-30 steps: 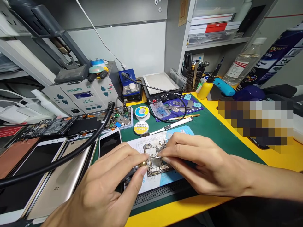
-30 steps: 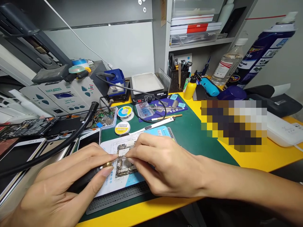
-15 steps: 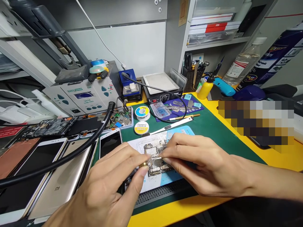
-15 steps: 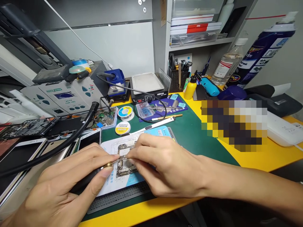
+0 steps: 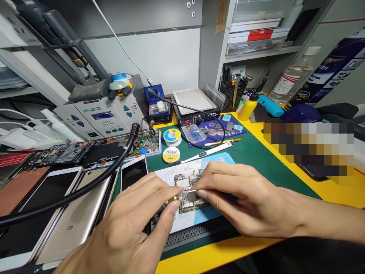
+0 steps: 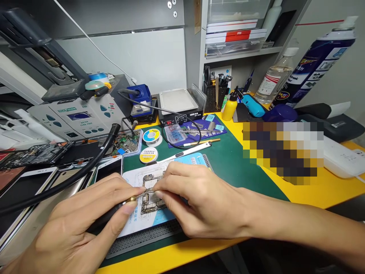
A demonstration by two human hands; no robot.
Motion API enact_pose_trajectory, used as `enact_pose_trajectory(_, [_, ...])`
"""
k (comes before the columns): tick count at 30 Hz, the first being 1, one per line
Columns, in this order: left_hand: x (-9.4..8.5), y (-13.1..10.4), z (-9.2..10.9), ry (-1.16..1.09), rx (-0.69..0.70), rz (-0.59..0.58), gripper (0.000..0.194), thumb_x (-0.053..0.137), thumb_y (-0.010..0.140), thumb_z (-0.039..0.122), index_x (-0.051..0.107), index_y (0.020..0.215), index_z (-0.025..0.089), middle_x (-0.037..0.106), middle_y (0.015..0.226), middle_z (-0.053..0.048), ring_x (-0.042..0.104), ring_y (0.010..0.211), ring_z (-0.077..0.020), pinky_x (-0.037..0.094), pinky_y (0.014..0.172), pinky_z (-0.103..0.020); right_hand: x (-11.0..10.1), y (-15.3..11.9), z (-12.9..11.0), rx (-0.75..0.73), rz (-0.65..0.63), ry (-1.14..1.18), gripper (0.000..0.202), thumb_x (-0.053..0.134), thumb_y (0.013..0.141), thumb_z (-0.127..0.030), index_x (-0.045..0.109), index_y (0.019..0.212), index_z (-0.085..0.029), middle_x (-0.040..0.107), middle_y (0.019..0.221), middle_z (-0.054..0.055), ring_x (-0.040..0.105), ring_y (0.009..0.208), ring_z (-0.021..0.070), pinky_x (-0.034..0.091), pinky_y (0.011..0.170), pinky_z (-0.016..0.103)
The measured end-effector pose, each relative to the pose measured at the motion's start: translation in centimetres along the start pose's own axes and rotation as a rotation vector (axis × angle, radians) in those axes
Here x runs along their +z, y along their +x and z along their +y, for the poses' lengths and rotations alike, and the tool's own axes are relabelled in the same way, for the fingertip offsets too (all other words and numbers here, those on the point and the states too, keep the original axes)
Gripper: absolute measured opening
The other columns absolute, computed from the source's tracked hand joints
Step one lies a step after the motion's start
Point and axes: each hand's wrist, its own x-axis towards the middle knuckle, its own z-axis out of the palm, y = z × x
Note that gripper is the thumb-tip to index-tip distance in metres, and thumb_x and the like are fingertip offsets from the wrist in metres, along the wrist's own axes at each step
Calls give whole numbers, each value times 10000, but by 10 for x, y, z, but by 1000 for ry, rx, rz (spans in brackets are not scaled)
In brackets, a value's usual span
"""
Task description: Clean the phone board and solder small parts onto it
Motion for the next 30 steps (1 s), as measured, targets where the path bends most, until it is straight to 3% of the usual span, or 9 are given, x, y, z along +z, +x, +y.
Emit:
enact_pose_trajectory(8, [1,2,-1,-20,-8,9,342,570,972,14,690,1246,179,742,1075,-72,705,980,-168,590,892,-291,-1,-1,-1,21,2,26,186,596,999,-12,753,1099,-18,721,920,157,668,814,183,580,722,288])
enact_pose_trajectory(15, [1,-1,-1,-6,-22,9,345,570,978,33,697,1258,191,754,1110,-87,721,1003,-197,606,919,-327,-1,-3,-2,20,46,14,192,628,993,-18,751,1098,-123,715,914,95,660,789,153,573,696,253])
enact_pose_trajectory(30, [0,1,-1,-53,-32,-4,338,573,975,12,709,1231,186,739,1017,-53,685,940,-161,590,836,-277,-1,-5,-2,-11,42,-26,204,636,974,10,760,1123,-50,715,925,123,670,807,149,590,719,239])
